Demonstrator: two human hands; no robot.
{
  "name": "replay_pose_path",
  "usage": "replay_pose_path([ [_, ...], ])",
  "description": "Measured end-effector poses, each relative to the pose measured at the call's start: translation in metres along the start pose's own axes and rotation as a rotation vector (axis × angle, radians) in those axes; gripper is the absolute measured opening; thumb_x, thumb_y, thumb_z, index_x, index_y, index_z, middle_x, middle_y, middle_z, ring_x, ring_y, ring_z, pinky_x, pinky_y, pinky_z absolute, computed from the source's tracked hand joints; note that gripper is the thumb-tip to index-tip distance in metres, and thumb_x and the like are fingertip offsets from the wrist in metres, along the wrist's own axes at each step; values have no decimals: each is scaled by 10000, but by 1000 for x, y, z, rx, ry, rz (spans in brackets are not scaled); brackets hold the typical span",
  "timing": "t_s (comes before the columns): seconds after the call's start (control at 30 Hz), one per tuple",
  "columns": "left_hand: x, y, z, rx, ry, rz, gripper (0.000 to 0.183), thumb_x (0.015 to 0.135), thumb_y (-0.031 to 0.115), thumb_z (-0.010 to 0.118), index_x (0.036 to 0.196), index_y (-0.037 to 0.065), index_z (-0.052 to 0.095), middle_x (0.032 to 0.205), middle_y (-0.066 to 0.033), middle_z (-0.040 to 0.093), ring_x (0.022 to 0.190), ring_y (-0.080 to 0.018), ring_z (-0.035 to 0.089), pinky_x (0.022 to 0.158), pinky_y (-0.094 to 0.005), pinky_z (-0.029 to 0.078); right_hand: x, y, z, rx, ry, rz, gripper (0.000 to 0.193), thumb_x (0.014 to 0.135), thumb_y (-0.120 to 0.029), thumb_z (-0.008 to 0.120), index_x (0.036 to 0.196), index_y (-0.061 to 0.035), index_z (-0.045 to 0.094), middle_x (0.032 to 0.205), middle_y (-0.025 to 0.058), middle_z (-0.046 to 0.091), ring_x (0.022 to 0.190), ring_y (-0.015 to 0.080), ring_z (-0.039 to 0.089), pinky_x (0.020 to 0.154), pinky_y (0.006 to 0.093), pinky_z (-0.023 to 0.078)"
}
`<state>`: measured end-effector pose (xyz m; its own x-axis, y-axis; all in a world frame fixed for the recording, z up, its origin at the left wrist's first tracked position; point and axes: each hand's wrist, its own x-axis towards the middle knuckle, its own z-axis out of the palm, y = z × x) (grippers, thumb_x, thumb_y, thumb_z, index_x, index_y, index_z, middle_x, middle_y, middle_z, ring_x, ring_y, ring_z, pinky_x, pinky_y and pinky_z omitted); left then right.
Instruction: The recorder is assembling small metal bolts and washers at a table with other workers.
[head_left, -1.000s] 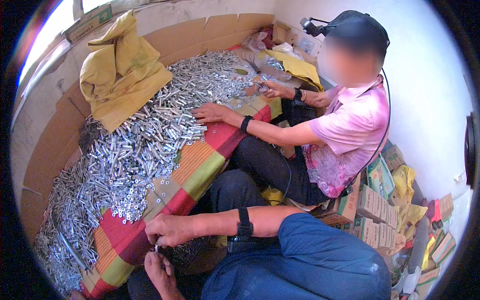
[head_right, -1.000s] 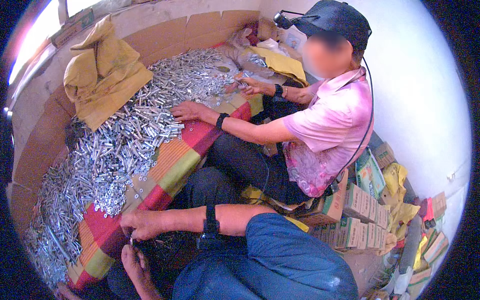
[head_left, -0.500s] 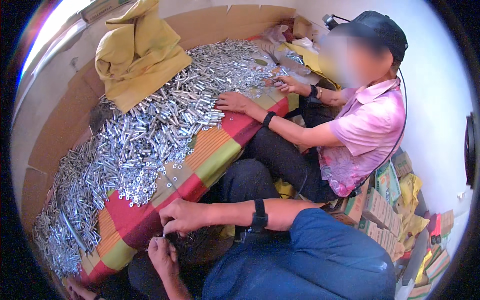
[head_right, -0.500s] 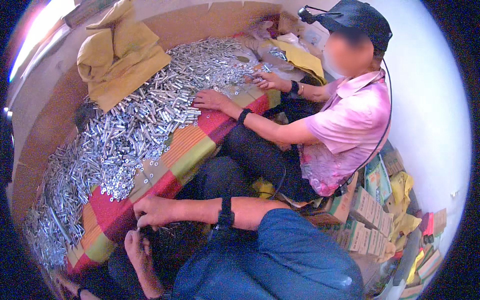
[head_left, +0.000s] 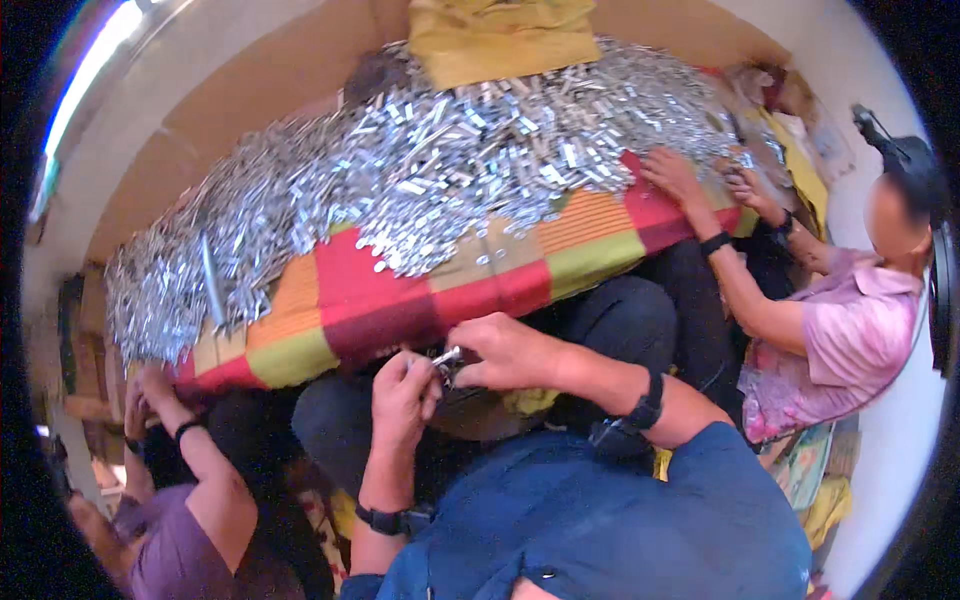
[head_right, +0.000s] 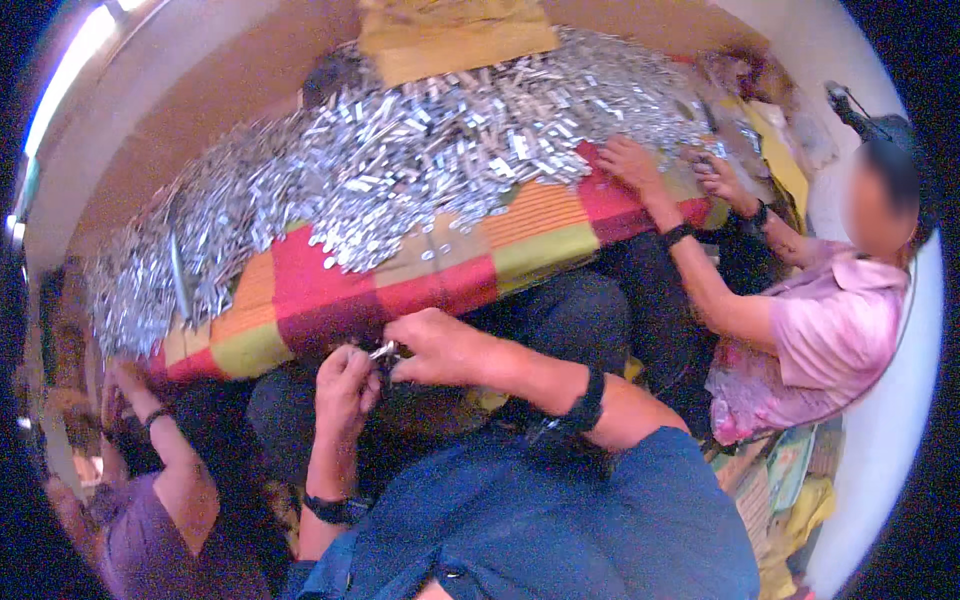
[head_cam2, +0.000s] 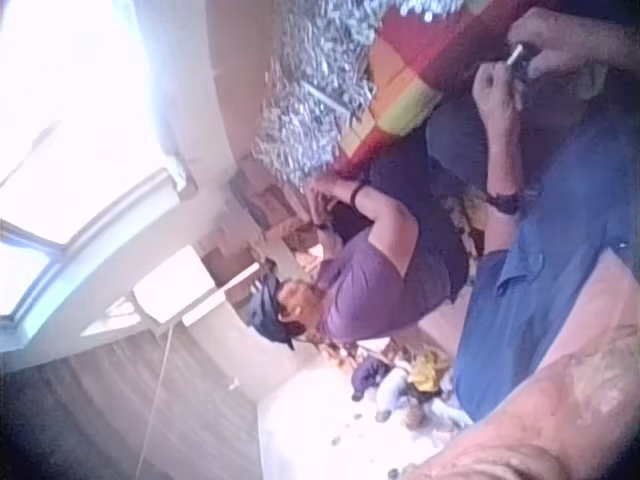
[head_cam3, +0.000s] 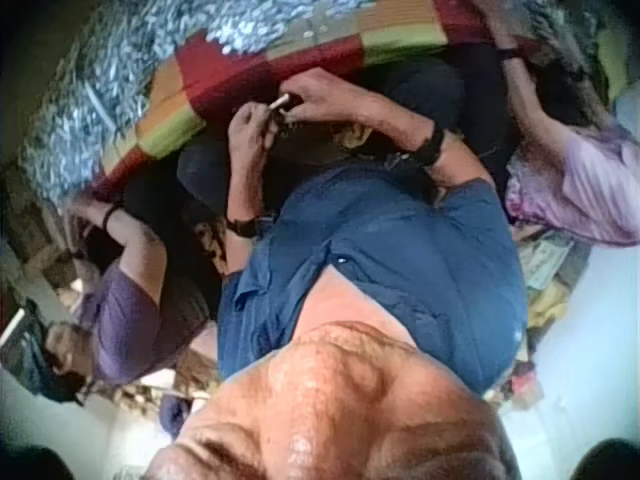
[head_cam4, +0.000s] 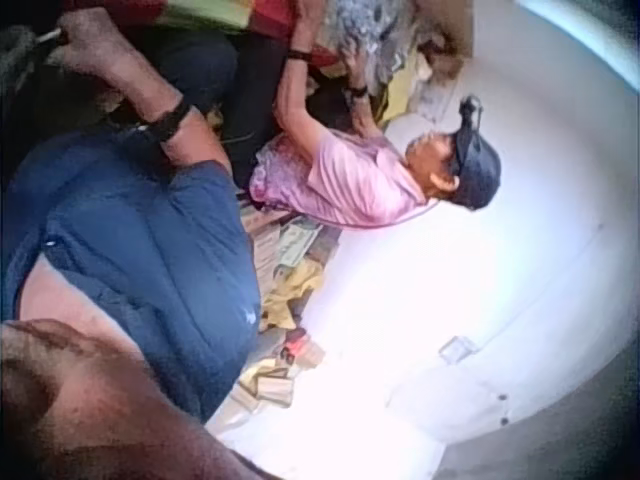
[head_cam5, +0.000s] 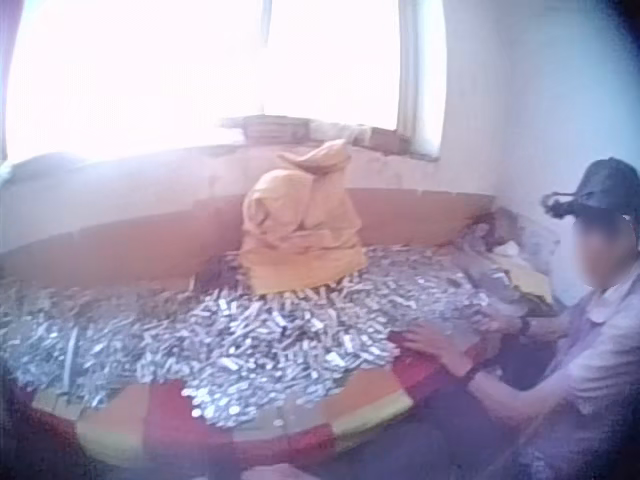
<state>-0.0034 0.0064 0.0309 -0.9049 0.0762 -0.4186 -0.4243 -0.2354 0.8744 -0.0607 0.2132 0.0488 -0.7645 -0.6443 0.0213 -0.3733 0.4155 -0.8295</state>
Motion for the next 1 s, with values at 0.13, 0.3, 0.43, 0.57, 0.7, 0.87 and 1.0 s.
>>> replay_pose_path([
  [0.13,-1,-1,-3,-63,-8,-3,201,985,163,605,816,62,566,643,-47,586,426,-84,436,398,-226,309,-1,-7,3,170,108,76,285,773,-145,785,985,12,675,813,128,677,766,243,684,688,372,541],
  [0.3,0,-8,-7,-80,-15,12,203,988,175,614,824,61,577,643,-46,593,421,-82,436,396,-226,311,3,-18,3,383,194,104,181,884,-146,735,945,13,674,773,49,671,645,105,645,573,287,515],
  [0.43,-1,-6,-6,-17,-1,9,214,989,187,611,818,63,577,634,-44,593,417,-82,433,394,-231,308,5,-19,2,454,63,381,245,958,-225,667,869,4,678,691,45,646,564,94,618,513,266,476],
  [0.57,-3,-5,-6,22,-42,-18,242,986,223,599,793,83,558,627,-31,569,428,-82,431,385,-241,292,5,-24,-4,396,11,454,311,961,-279,663,835,6,678,697,61,651,556,110,618,511,281,477],
  [0.7,-1,-8,-6,26,-59,-21,286,1009,279,579,812,70,580,628,-42,582,421,-86,434,385,-243,295,10,7,-12,93,303,139,292,910,-261,704,847,23,675,750,128,669,584,202,639,575,361,509],
  [0.87,-1,-9,-9,-8,-90,-13,326,1026,330,562,848,60,605,636,-51,601,420,-88,454,390,-235,308,33,52,-58,-300,591,26,179,829,-176,681,834,3,669,865,217,649,826,404,646,755,478,523],
  [1.0,0,-7,-9,-58,-127,-59,306,1036,322,545,898,56,605,667,-52,615,446,-89,501,401,-228,338,56,83,-81,-499,691,-57,114,821,-84,635,854,25,643,909,238,623,849,429,631,762,519,519],
])
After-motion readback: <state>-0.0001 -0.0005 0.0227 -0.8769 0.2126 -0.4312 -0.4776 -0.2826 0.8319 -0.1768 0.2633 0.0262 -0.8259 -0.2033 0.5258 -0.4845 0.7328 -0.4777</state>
